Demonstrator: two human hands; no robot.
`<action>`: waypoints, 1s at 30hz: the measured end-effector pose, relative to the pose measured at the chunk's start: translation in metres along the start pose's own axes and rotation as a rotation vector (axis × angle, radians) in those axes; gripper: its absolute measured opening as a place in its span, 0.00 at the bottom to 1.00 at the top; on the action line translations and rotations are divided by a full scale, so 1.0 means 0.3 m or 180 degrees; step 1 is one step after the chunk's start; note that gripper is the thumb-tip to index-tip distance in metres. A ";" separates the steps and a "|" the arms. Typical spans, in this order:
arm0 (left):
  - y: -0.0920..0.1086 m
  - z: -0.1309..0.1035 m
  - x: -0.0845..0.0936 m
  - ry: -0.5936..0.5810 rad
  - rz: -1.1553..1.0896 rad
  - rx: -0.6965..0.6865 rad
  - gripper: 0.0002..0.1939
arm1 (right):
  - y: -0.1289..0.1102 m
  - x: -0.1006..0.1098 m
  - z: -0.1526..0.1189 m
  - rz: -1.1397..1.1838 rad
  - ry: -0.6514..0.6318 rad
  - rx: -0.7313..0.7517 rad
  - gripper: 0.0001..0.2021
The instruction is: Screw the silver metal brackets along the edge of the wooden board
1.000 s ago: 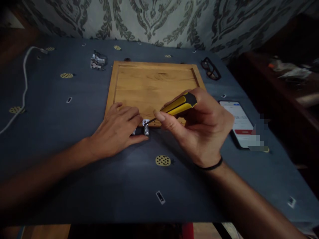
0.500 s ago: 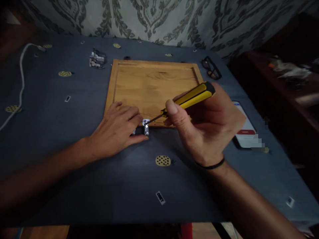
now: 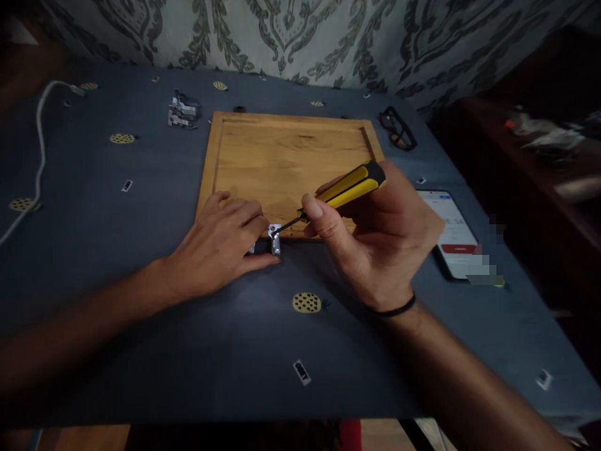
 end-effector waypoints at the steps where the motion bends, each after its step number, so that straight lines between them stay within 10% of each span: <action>1: 0.000 0.000 0.000 0.0005 0.0001 -0.0005 0.19 | 0.000 0.000 0.000 -0.0033 0.0010 0.0020 0.08; 13: -0.003 -0.001 -0.004 0.0149 -0.0013 -0.0067 0.17 | 0.029 0.017 0.016 0.0717 -0.0628 -0.0651 0.10; 30: -0.004 -0.004 -0.008 0.0163 -0.0012 -0.0039 0.16 | 0.015 0.024 -0.007 -0.0105 -0.0506 -0.0062 0.04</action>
Point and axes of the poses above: each hand's wrist, its own z-axis towards the middle knuckle, its own x-axis out of the back of the hand, y = z × x, the point moved 2 cm from there along z, towards the middle knuckle, and after that the axes turned 5 degrees about -z, right-handed, at the moved point
